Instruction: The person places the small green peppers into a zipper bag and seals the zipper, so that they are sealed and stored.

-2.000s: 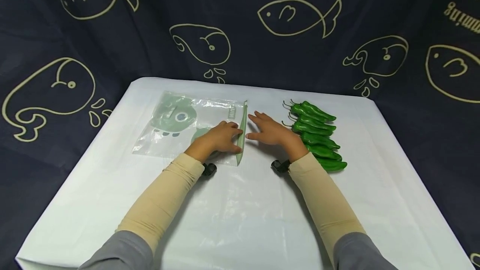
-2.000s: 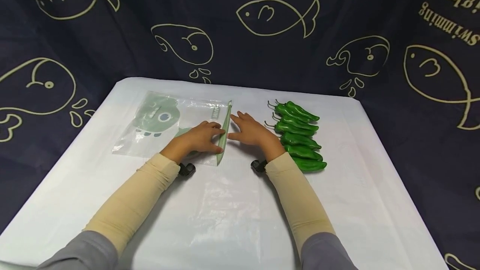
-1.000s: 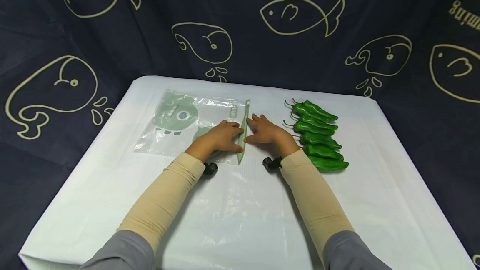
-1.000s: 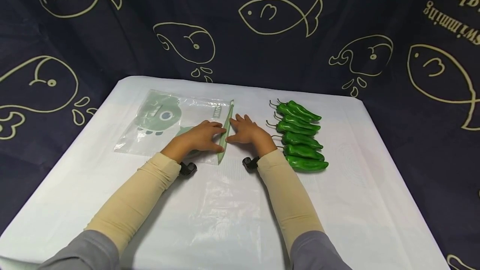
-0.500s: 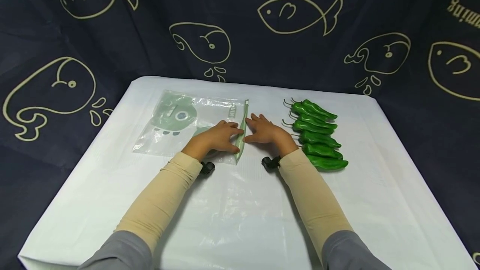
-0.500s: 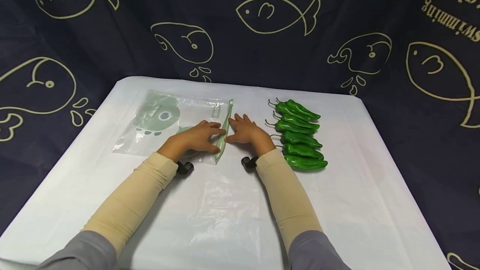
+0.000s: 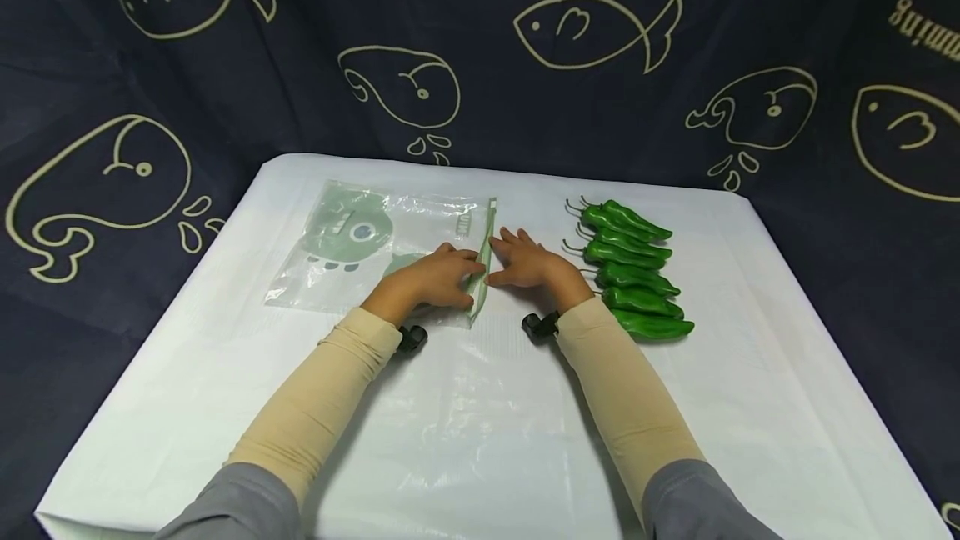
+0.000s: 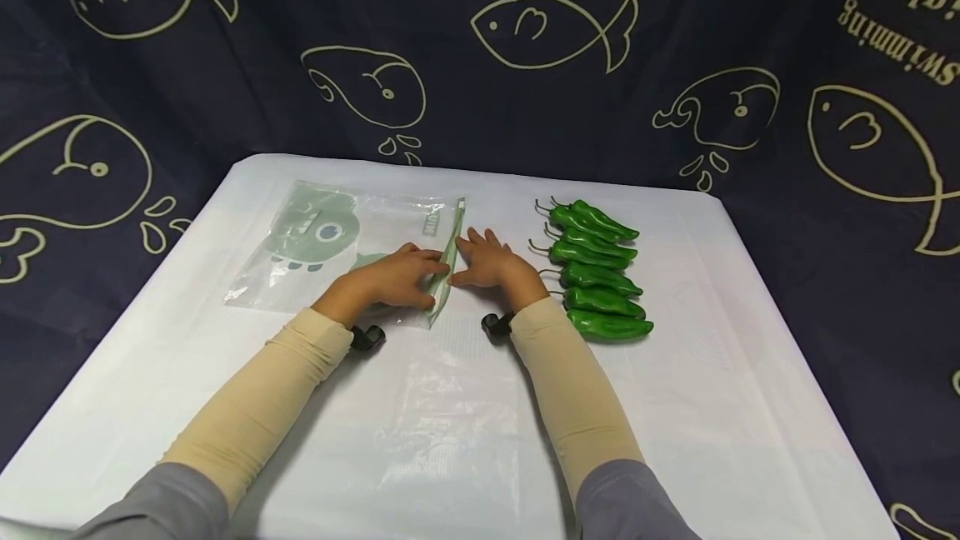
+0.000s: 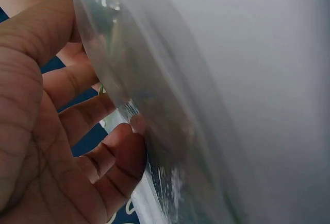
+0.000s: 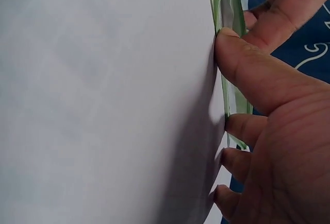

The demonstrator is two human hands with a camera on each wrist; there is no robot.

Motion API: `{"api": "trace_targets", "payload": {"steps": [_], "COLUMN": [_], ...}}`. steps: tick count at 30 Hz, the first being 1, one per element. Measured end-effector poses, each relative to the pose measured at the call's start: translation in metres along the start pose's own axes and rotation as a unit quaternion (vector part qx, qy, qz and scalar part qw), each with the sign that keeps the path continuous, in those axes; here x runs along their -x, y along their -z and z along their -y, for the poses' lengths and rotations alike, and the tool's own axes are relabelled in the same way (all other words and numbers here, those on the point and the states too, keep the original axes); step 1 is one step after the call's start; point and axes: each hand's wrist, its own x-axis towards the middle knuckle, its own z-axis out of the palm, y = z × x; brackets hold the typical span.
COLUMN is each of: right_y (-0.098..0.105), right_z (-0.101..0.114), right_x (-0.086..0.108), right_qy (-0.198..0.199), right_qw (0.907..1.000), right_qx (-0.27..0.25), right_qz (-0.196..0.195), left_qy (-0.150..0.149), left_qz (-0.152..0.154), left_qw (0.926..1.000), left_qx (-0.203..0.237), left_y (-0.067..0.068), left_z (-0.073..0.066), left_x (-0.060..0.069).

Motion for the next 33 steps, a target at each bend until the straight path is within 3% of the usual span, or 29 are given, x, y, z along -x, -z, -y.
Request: {"api": "trace_targets", "payload": {"steps": [5,9,13,18,21,26,33], "right_y": [0.000,0.000,0.001,0.002,0.003,0.004,-0.001], "right_z": [-0.001,-0.002,-0.001,0.001,0.001,0.000,0.001], "right_x": [0.000,0.001,0.002,0.003,0.002,0.002,0.002], "right_qy": [0.000,-0.001,-0.005,-0.007,-0.009,-0.016,-0.012], "right_qw": [1.0000,1.0000,0.9999,0.9999,0.9999,0.9998,0.9998], "right_qx": [-0.001,-0.004,-0.012,-0.012,-0.011,-0.010,-0.016], "right_qz": [-0.002,-0.003,0.000,0.007,0.003,-0.001,-0.001], "left_qy": [0.002,0.015,0.018,0.038,0.068,0.120,0.152], "left_qz": [0.002,-0.014,-0.058,-0.121,-0.170,-0.245,-0.313], "left_qw": [1.0000,0.9985,0.9938,0.9852,0.9682,0.9209,0.8974], "left_qx": [0.009,0.050,0.093,0.115,0.171,0.279,0.272], "left_y": [0.000,0.000,-0.002,-0.005,-0.004,-0.010,-0.029], "left_z": [-0.001,-0.001,-0.002,-0.006,-0.009,-0.017,-0.025], "left_x": [0.001,0.002,0.003,0.003,0.005,0.009,0.016]}}
